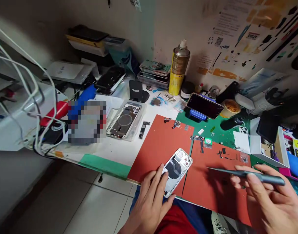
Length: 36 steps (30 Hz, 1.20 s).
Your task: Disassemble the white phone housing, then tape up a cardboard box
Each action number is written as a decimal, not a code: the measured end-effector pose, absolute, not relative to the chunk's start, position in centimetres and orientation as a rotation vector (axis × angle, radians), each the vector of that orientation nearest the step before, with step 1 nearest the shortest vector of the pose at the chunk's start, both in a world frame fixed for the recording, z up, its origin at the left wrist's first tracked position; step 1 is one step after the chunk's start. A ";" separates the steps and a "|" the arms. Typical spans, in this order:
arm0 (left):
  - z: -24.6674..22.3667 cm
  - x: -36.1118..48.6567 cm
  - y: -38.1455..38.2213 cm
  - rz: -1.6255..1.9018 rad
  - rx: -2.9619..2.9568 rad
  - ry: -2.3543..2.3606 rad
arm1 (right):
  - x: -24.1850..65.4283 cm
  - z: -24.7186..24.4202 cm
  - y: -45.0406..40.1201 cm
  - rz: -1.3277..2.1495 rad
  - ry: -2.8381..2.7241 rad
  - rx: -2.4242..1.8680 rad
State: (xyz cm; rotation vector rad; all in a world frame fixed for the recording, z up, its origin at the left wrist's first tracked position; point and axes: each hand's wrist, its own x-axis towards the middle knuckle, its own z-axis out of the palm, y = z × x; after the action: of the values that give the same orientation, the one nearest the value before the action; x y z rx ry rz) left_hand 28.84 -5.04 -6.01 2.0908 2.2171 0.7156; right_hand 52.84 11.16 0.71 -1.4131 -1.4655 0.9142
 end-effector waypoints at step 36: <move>-7.6 33.1 -4.7 1.111 1.970 2.315 | 46.6 -0.8 12.0 0.673 -1.873 -1.063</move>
State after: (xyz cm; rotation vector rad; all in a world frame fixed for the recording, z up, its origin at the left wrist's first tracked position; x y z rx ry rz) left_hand 33.13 -4.69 -7.57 1.9700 2.3148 1.1105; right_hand 46.62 12.02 -0.83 -1.0627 -1.8733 0.6734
